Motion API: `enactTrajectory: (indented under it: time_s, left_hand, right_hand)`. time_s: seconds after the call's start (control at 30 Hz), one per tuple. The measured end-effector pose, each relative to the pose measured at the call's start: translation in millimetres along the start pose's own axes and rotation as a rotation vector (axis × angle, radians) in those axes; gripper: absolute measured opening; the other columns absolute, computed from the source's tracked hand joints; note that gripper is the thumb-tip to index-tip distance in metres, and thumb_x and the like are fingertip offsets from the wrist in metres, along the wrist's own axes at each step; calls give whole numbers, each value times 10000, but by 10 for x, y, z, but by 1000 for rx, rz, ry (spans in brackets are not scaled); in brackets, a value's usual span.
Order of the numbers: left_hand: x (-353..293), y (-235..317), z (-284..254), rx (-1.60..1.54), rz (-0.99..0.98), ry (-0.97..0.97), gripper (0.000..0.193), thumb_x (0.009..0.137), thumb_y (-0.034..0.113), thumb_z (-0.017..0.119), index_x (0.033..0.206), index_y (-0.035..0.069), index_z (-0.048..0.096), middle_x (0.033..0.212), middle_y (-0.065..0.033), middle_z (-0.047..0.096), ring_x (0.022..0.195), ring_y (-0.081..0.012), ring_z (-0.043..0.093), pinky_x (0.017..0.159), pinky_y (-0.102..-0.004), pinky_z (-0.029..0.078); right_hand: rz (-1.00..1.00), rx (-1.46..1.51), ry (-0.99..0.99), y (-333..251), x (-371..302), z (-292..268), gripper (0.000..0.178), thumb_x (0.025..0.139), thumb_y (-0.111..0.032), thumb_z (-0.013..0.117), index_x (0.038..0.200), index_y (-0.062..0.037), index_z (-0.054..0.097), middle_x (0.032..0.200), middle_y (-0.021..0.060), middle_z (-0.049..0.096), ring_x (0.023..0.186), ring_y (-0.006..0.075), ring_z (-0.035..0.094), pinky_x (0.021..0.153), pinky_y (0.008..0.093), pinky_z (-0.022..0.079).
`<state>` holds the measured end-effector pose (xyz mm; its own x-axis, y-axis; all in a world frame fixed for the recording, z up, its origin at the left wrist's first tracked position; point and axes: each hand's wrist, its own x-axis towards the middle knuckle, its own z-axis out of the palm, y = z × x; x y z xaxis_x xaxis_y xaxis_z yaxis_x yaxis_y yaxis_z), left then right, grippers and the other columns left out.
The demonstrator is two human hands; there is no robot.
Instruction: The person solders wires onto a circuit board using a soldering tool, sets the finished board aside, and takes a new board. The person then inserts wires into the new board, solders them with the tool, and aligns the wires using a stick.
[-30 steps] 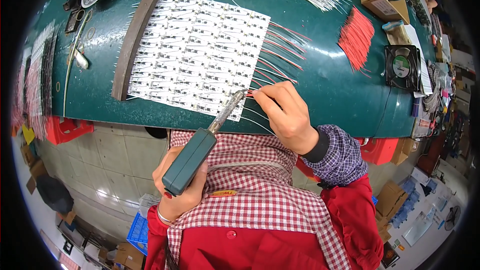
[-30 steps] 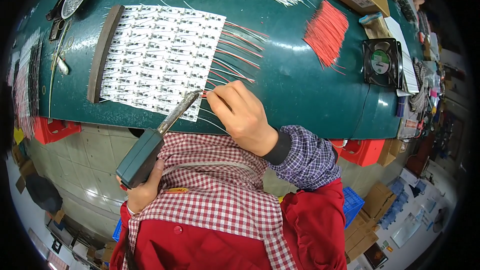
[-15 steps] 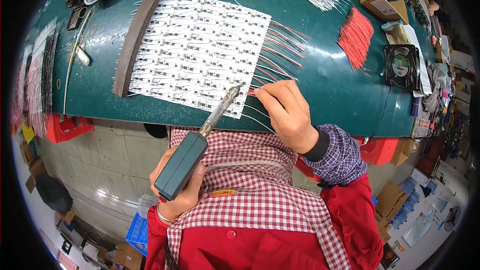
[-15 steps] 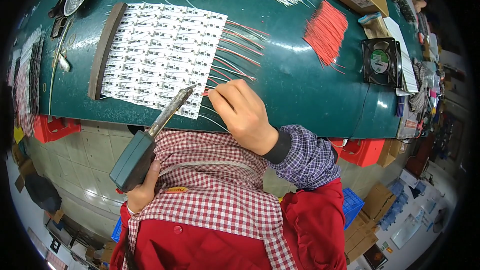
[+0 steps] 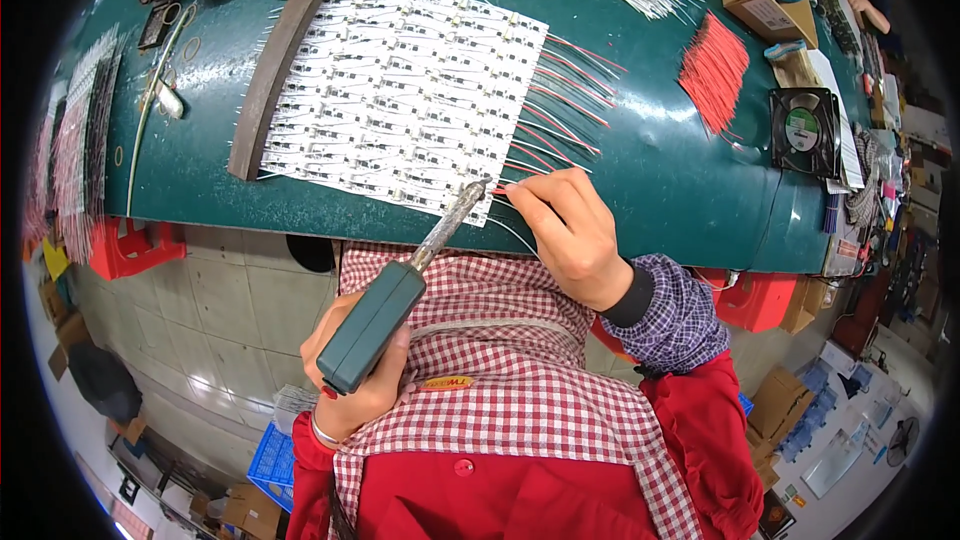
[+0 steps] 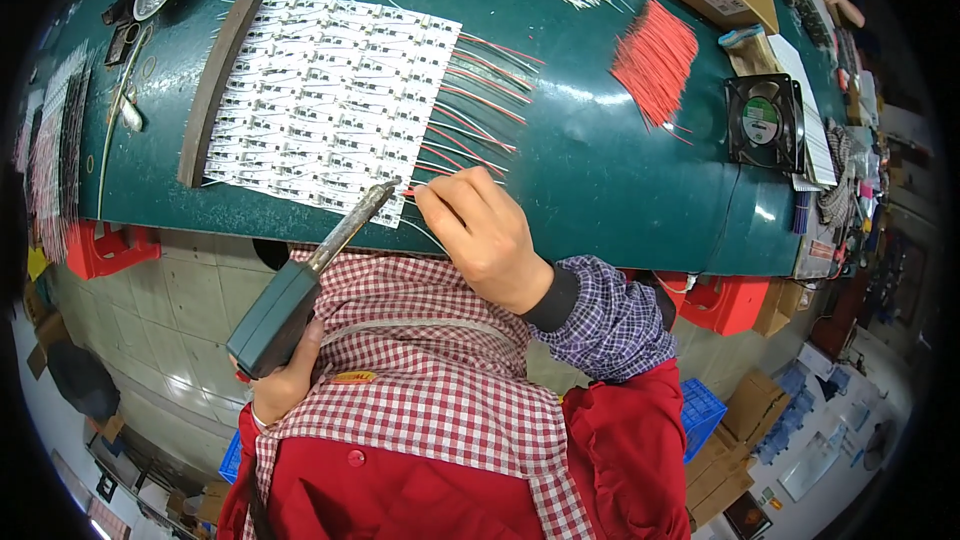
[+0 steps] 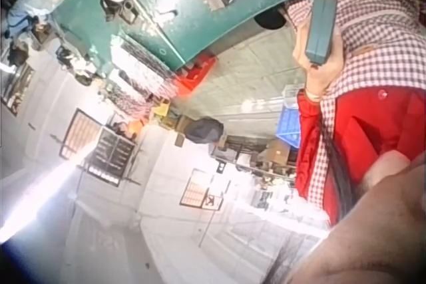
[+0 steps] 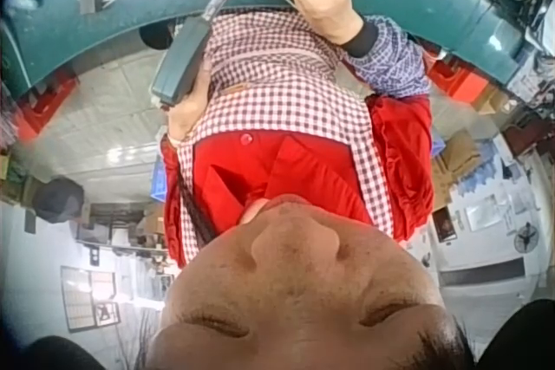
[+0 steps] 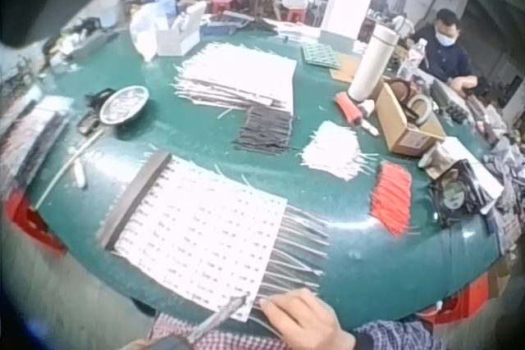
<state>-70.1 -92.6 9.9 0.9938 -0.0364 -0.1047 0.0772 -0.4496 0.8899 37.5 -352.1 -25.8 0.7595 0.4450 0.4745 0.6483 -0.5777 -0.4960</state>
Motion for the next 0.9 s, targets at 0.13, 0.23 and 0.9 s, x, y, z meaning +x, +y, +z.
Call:
enactTrajectory:
  time_s: [0.13, 0.23, 0.9]
  left_hand:
    - [38, 42, 13, 16, 9, -4, 230, 740, -28, 747, 962, -67, 701, 938, -188, 689, 808, -316, 704, 704, -359, 562]
    - [66, 81, 16, 38, -3, 1, 216, 744, -21, 752, 949, -63, 699, 924, -183, 685, 779, -307, 696, 680, -355, 553]
    - [-215, -151, -13, -41, -56, 36, 263, 732, -44, 745, 989, -74, 699, 962, -204, 697, 846, -325, 709, 721, -376, 568]
  right_hand:
    - [-2, -7, 10, -1, -1, 16, 365, 629, 83, 671, 995, 81, 669, 915, 138, 646, 808, 282, 608, 676, 349, 516]
    - [-4, -21, -2, -3, -1, 9, 365, 627, 81, 671, 991, 81, 670, 912, 137, 646, 807, 281, 609, 676, 348, 517]
    - [-57, -31, 54, -79, -64, 0, 388, 626, 85, 701, 1013, 69, 685, 916, 131, 646, 797, 280, 616, 674, 357, 518]
